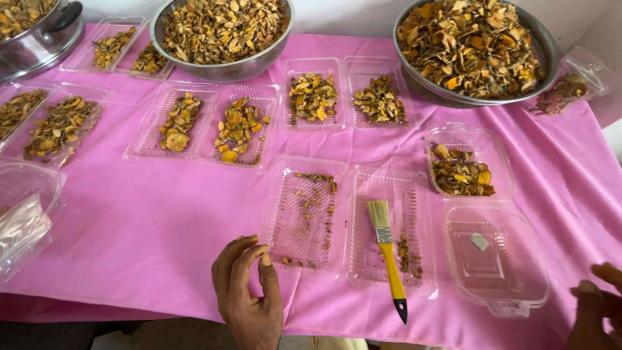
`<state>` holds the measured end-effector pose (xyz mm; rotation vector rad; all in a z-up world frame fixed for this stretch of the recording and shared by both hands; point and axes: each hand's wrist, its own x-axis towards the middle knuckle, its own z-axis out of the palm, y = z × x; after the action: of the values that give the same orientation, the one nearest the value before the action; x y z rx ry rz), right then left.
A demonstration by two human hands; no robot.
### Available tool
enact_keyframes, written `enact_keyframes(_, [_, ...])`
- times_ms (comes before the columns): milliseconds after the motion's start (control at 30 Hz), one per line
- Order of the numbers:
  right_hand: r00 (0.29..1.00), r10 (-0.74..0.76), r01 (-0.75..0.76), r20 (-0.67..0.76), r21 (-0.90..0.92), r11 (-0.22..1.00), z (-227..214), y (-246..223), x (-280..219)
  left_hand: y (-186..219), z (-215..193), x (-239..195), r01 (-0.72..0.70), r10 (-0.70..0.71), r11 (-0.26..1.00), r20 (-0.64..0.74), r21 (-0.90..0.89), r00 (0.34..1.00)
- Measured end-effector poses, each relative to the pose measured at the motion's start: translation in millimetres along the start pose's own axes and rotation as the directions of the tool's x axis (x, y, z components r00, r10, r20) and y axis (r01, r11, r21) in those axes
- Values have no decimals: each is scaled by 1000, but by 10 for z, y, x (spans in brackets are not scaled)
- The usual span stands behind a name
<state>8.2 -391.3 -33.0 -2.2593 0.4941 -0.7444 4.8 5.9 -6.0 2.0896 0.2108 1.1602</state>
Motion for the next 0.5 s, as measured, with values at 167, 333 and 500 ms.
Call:
enact_keyframes(167, [997, 67, -70, 34, 81, 994, 10, 73, 38, 6, 5, -22, 2, -2, 1000, -13, 20, 1000])
enact_keyframes(333, [994, 83, -92, 71, 138, 986, 53, 153, 62, 32, 4, -11, 6, -6, 1000, -12, 4, 1000])
enact_keyframes(500, [987, 124, -140, 103, 160, 977, 77, 281, 85, 34, -15, 10, -45, 45, 999, -2, 1, 999])
